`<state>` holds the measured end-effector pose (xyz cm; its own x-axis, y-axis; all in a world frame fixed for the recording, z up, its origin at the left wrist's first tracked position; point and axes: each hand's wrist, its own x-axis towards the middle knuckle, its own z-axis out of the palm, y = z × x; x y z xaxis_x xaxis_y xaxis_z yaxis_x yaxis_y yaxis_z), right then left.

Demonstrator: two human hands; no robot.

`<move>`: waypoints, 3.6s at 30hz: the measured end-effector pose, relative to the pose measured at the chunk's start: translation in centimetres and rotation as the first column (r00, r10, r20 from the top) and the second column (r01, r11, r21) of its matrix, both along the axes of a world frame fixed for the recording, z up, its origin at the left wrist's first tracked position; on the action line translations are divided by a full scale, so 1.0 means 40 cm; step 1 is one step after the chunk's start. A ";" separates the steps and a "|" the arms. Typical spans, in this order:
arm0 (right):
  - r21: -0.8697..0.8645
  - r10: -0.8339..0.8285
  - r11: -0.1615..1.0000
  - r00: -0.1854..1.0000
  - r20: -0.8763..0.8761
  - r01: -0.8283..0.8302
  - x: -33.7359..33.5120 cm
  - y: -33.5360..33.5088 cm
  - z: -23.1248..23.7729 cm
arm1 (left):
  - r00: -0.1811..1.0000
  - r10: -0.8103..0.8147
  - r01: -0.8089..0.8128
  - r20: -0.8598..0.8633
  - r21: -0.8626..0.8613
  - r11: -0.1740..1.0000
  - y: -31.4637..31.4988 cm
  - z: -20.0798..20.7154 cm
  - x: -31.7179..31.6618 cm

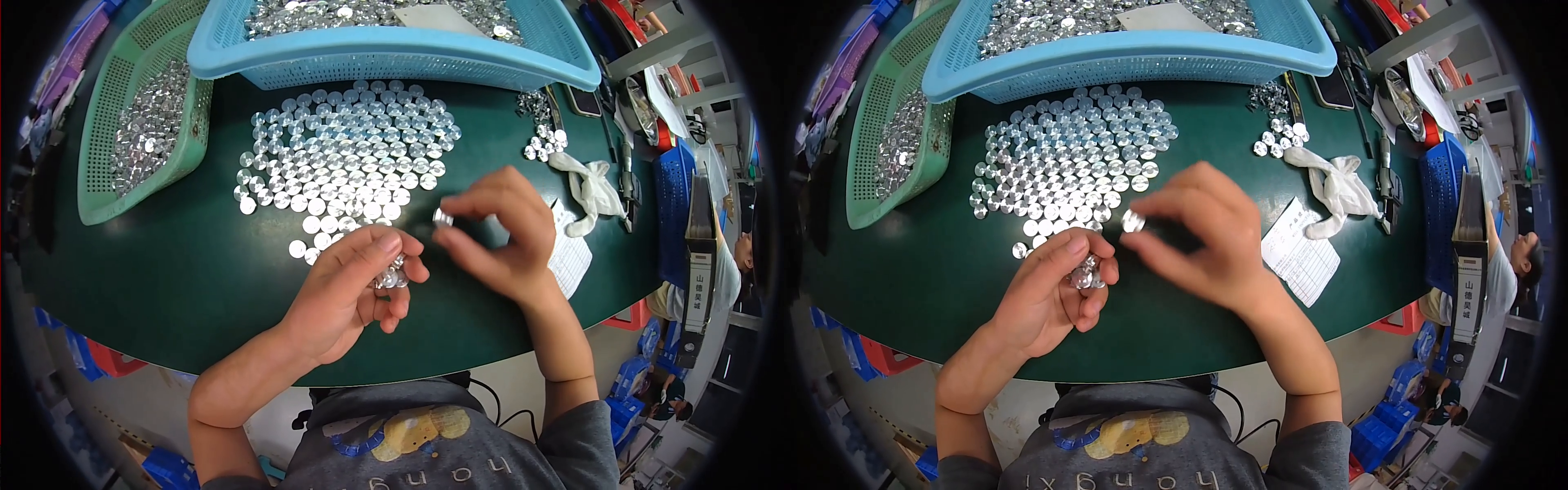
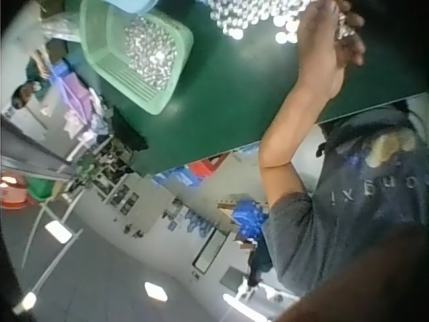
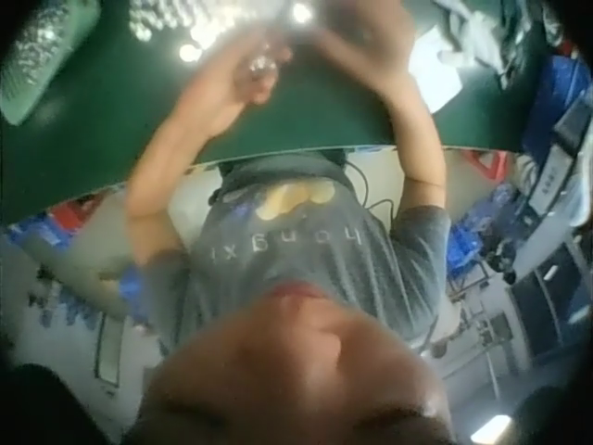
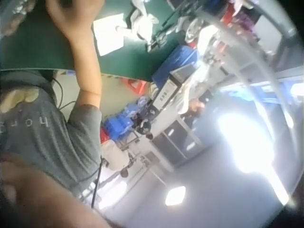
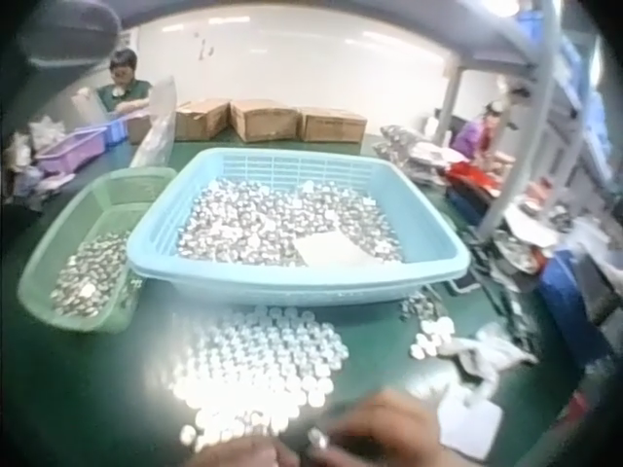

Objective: The person inspects and sorts small circular metal parts by hand at a workbench, moving them from a storage crate into a plastic basket.

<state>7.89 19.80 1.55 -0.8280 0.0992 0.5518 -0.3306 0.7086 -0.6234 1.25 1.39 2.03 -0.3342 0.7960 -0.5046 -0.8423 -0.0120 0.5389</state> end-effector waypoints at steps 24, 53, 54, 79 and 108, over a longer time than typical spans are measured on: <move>-0.056 0.119 0.991 0.991 -0.068 -0.123 0.012 -0.034 0.011 | 0.992 -0.125 0.121 0.032 0.116 0.986 0.000 -0.011 0.002; -0.040 0.124 0.992 0.992 0.036 -0.123 0.022 -0.027 -0.011 | 1.000 -0.014 0.012 0.016 0.093 0.996 -0.014 0.024 -0.049; -0.052 0.098 0.994 0.994 0.051 -0.095 0.029 -0.021 -0.016 | 0.997 0.077 -0.072 -0.031 0.144 0.987 -0.025 0.028 -0.074; 0.058 0.174 0.983 0.984 0.044 -0.176 0.042 -0.023 -0.045 | 0.059 -0.874 -0.686 -0.482 -0.656 0.315 -0.228 0.077 -0.550; 0.181 -0.190 0.972 0.949 0.250 0.147 0.042 0.024 -0.022 | -0.058 -0.140 -0.202 -0.988 -0.126 0.971 0.001 -0.012 -0.018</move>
<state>9.57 20.74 0.66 -0.9245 0.1795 0.3363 -0.0368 0.8361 -0.5474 0.53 1.44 1.56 -0.6345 0.7230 0.2732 0.5785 0.2098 0.7883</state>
